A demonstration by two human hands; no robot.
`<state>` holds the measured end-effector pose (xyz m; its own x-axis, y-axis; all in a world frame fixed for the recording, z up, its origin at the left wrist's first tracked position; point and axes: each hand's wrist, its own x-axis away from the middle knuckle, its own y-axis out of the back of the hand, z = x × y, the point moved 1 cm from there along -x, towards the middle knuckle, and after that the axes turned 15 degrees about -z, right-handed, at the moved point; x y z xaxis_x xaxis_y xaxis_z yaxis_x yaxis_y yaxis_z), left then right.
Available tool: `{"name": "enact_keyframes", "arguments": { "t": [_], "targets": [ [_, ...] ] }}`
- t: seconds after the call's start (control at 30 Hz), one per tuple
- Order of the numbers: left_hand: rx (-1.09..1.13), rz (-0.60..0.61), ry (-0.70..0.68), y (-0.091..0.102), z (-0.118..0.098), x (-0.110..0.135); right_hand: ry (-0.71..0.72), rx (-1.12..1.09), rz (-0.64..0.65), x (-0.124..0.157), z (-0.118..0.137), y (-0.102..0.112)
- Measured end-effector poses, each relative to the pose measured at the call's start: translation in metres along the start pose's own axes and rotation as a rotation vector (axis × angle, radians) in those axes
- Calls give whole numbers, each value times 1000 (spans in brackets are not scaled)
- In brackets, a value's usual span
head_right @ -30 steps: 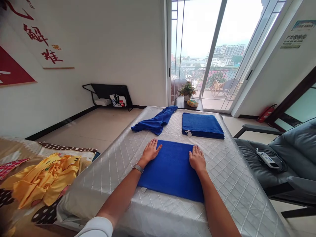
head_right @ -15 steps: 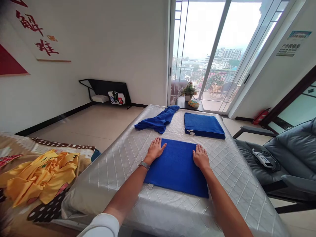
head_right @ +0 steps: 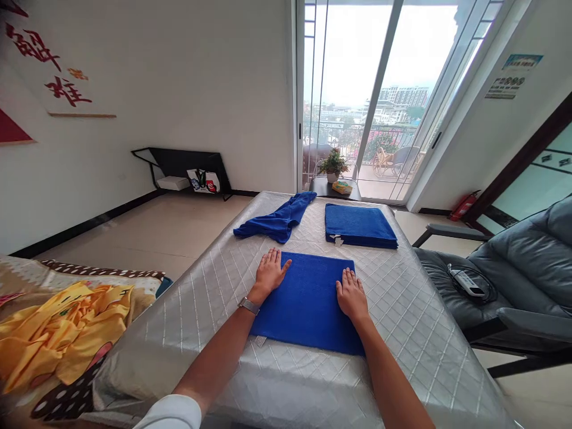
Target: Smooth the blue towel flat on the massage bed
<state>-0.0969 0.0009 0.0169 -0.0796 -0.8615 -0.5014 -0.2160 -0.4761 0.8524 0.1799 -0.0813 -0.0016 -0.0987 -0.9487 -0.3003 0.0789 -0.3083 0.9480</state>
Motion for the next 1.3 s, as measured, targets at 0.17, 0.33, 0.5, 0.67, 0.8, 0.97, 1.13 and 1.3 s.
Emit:
{"name": "enact_keyframes", "arguments": {
  "t": [0.17,0.33,0.5,0.67,0.8,0.97,1.13,1.3],
  "targets": [
    [205,9,-332,16,-62,25,-16,-7,0,0,2,3],
    [312,106,-595,7,-113,59,2,-10,-7,2,1,4],
    [241,226,-426,4,-79,55,-19,-29,-9,2,3,6],
    [126,264,-257,16,-13,50,-27,-31,5,0,2,5],
    [87,245,-179,21,16,54,-26,-24,0,1,1,3],
    [98,197,-141,18,18,57,-7,-7,-50,2,4,4],
    [116,182,-141,17,17,56,50,40,-104,10,9,16],
    [122,184,-143,17,17,57,83,79,-24,44,7,26]
  ]
}}
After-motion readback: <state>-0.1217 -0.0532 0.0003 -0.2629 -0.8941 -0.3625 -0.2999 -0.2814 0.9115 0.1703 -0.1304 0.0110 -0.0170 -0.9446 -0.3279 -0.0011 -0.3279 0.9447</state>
